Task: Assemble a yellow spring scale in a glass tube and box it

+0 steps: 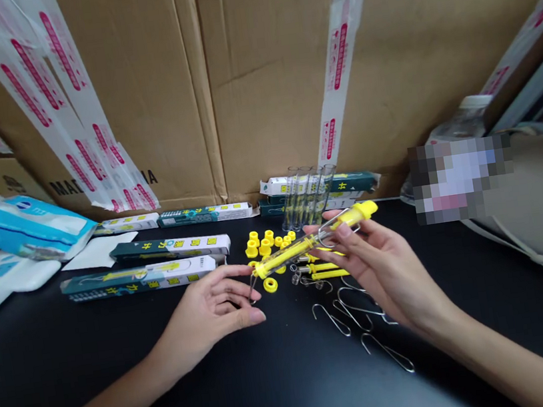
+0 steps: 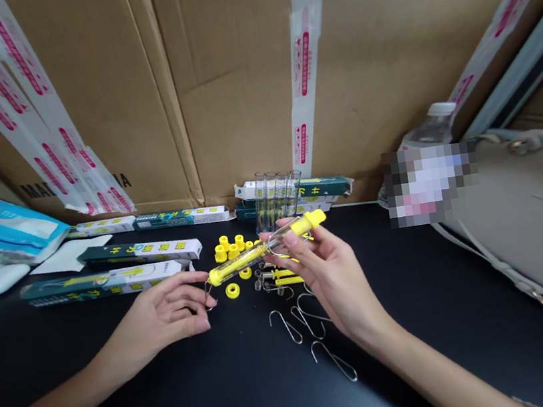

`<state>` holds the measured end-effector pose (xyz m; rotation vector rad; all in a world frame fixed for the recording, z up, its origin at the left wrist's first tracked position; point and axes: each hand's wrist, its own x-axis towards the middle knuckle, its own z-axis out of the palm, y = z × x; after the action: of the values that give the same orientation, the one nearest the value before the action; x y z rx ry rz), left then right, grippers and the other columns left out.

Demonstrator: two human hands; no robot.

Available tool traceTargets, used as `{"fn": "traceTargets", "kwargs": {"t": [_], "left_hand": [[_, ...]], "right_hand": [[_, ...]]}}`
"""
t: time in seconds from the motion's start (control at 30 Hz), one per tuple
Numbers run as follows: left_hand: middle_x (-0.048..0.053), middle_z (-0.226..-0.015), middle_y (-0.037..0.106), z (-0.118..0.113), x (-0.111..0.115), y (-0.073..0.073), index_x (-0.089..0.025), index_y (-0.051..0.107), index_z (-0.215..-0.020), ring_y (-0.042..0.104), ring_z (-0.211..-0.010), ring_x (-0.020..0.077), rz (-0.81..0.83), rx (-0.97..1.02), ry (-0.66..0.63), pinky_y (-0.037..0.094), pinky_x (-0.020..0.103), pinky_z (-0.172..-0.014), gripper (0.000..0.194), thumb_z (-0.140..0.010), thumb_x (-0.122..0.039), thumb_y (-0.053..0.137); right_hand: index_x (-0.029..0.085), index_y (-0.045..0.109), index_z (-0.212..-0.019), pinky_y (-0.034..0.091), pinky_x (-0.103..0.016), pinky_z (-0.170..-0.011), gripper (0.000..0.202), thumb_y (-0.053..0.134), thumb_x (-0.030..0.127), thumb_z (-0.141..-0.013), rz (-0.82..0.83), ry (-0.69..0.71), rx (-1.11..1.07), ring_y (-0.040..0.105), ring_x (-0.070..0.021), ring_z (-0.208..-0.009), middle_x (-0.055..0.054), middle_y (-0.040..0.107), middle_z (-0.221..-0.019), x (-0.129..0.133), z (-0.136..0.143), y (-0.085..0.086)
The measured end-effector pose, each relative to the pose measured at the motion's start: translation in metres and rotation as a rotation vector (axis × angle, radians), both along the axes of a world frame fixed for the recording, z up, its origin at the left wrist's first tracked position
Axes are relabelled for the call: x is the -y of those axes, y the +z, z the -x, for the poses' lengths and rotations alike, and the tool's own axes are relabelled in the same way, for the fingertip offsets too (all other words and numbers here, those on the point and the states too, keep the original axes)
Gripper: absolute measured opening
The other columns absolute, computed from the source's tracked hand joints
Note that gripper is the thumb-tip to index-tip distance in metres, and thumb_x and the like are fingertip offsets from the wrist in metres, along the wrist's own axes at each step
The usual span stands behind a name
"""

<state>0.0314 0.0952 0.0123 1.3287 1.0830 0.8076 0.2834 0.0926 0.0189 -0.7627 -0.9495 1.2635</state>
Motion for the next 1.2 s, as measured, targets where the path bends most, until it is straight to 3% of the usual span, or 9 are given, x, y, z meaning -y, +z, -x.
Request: {"fn": "traceTargets", "kwargs": {"t": [0.13,0.37,0.5,0.67,0.97,1.2], "left_hand": [[-0.005,-0.074,0.064,0.000,0.001,-0.003,-0.018,0.069,-0.104,0.061,-0.071,0.0117,-0.064,-0.049,-0.009,0.053,0.025,-0.072,0.043,-0.068,-0.032,0.087],[0.001,-0.075,0.069,0.001,0.002,-0.006,-0.018,0.076,-0.097,0.055,-0.061,0.0112,-0.068,-0.116,-0.051,0.040,0.022,-0.052,0.027,-0.082,-0.040,0.075],[0.001,-0.076,0.071,0.000,0.002,-0.002,-0.019,0.075,-0.094,0.060,-0.068,0.0131,-0.088,-0.121,-0.060,0.040,0.022,-0.054,0.023,-0.083,-0.039,0.075],[-0.001,-0.072,0.070,0.000,0.001,0.000,-0.020,0.076,-0.089,0.056,-0.060,0.0113,-0.130,-0.149,-0.080,0.042,0.023,-0.056,0.021,-0.084,-0.040,0.072],[-0.001,-0.076,0.074,0.000,0.001,0.001,-0.021,0.078,-0.083,0.065,-0.073,0.0140,-0.090,-0.156,-0.070,0.051,0.025,-0.073,0.017,-0.082,-0.038,0.075],[-0.002,-0.069,0.071,0.000,0.000,0.007,-0.020,0.076,-0.080,0.064,-0.068,0.0131,-0.074,-0.158,-0.046,0.052,0.025,-0.074,0.019,-0.079,-0.039,0.075]], "right_hand": [[0.029,0.077,-0.107,0.065,-0.040,-0.092,0.022,0.081,0.034,-0.086,-0.056,-0.067,0.018,0.075,-0.0239,-0.107,-0.001,0.082,-0.098,0.000,-0.001,0.001],[0.027,0.077,-0.110,0.067,-0.030,-0.082,0.023,0.080,0.032,-0.088,-0.031,-0.088,0.020,0.078,-0.0206,-0.096,-0.003,0.083,-0.095,-0.002,-0.007,0.007],[0.025,0.076,-0.111,0.067,-0.025,-0.073,0.025,0.080,0.030,-0.087,-0.013,-0.107,0.010,0.079,-0.0198,-0.091,-0.004,0.083,-0.097,-0.004,-0.015,0.011],[0.022,0.074,-0.116,0.067,-0.029,-0.080,0.029,0.078,0.032,-0.089,-0.025,-0.116,0.033,0.080,-0.0211,-0.087,-0.006,0.083,-0.099,-0.008,-0.023,0.014],[0.024,0.074,-0.116,0.068,-0.028,-0.076,0.028,0.078,0.031,-0.089,-0.015,-0.089,0.039,0.080,-0.0212,-0.089,-0.006,0.083,-0.098,-0.005,-0.020,0.013],[0.021,0.076,-0.106,0.067,-0.028,-0.079,0.016,0.073,0.028,-0.092,-0.032,-0.155,0.044,0.079,-0.0211,-0.094,-0.008,0.083,-0.101,-0.010,-0.032,0.020]]}}
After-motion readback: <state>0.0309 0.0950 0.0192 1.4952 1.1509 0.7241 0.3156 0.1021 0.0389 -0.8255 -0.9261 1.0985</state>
